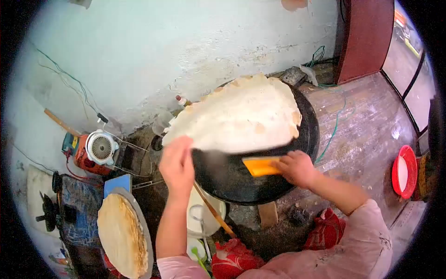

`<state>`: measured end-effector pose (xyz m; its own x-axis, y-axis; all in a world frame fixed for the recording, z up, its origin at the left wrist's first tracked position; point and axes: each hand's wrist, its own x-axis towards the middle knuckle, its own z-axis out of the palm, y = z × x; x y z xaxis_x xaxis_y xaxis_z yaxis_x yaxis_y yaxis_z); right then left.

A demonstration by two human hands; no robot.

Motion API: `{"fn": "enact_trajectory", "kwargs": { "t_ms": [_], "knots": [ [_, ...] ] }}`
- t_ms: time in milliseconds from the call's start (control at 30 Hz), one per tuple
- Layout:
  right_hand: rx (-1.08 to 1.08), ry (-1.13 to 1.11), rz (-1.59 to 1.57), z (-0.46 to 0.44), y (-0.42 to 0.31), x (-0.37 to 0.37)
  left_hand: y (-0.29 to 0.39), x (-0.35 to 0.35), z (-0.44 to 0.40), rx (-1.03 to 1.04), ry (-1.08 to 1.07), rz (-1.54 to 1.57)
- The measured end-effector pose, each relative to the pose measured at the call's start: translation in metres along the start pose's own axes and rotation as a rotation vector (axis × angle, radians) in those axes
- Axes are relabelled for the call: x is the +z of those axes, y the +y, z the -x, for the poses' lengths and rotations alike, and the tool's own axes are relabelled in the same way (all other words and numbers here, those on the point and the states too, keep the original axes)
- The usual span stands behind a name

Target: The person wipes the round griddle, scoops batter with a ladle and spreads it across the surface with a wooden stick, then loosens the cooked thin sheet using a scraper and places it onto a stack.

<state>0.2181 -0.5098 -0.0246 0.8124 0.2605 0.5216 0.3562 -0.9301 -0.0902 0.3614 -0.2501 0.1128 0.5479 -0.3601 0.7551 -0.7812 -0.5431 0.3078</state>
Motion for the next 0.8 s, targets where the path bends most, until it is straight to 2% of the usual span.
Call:
{"fn": "enact_trajectory", "kwargs": {
  "t_ms": [33,67,100,133,200,233,300,333,400,433,467,533,567,600,667,700,733,767,800],
  "knots": [
    [-0.011,-0.113,-0.029,0.010,-0.008,-0.016,0.004,0.000,0.020,0.090,-0.030,0.011],
    [-0.044,-0.111,-0.087,0.030,-0.011,-0.020,0.006,0.002,0.043,0.179,-0.061,0.021],
    [-0.053,-0.145,-0.215,0.036,-0.019,-0.039,0.004,0.006,0.071,0.136,-0.147,0.040],
    [0.035,-0.339,-0.315,0.033,-0.032,-0.072,0.002,0.010,0.100,0.093,-0.233,0.059],
    [0.185,-0.337,-0.522,0.051,-0.038,-0.087,0.005,0.011,0.145,-0.048,-0.438,0.084],
    [0.181,-0.339,-0.519,0.059,-0.041,-0.091,0.003,0.012,0.163,-0.049,-0.512,0.145],
    [0.639,-0.324,-0.879,0.072,-0.045,-0.099,-0.006,0.009,0.196,-0.060,-0.674,0.245],
    [0.628,-0.332,-0.875,0.081,-0.044,-0.097,-0.009,0.005,0.210,-0.069,-0.663,0.244],
    [1.028,-0.022,-1.398,0.095,-0.039,-0.083,-0.019,0.000,0.238,-0.279,-0.510,0.136],
    [1.080,0.090,-1.632,0.092,-0.037,-0.084,-0.034,0.016,0.270,-0.708,-0.190,0.467],
    [1.066,0.079,-1.635,0.084,-0.038,-0.086,-0.028,0.011,0.260,-0.710,-0.176,0.460],
    [1.104,0.107,-1.837,0.064,-0.041,-0.091,-0.016,0.002,0.215,-1.612,0.248,0.655],
    [1.114,0.013,-1.667,0.056,-0.043,-0.094,-0.016,0.000,0.199,-1.777,0.338,0.685],
    [1.098,0.001,-1.664,0.052,-0.045,-0.092,-0.032,0.002,0.210,-1.775,0.358,0.692],
    [0.959,-0.242,-1.114,0.046,-0.048,-0.080,-0.084,0.016,0.239,-1.745,0.059,1.002],
    [0.753,-0.250,-0.838,0.036,-0.050,-0.076,-0.090,0.013,0.234,-1.737,0.072,1.012],
    [0.740,-0.247,-0.831,0.023,-0.055,-0.075,-0.096,0.011,0.218,-1.517,-0.046,0.642],
    [0.674,-0.209,-0.691,0.008,-0.063,-0.075,-0.101,0.007,0.202,-1.278,-0.148,0.283],
    [0.607,-0.170,-0.555,-0.008,-0.069,-0.073,-0.102,-0.004,0.185,-1.072,-0.038,0.290]
  ]
}}
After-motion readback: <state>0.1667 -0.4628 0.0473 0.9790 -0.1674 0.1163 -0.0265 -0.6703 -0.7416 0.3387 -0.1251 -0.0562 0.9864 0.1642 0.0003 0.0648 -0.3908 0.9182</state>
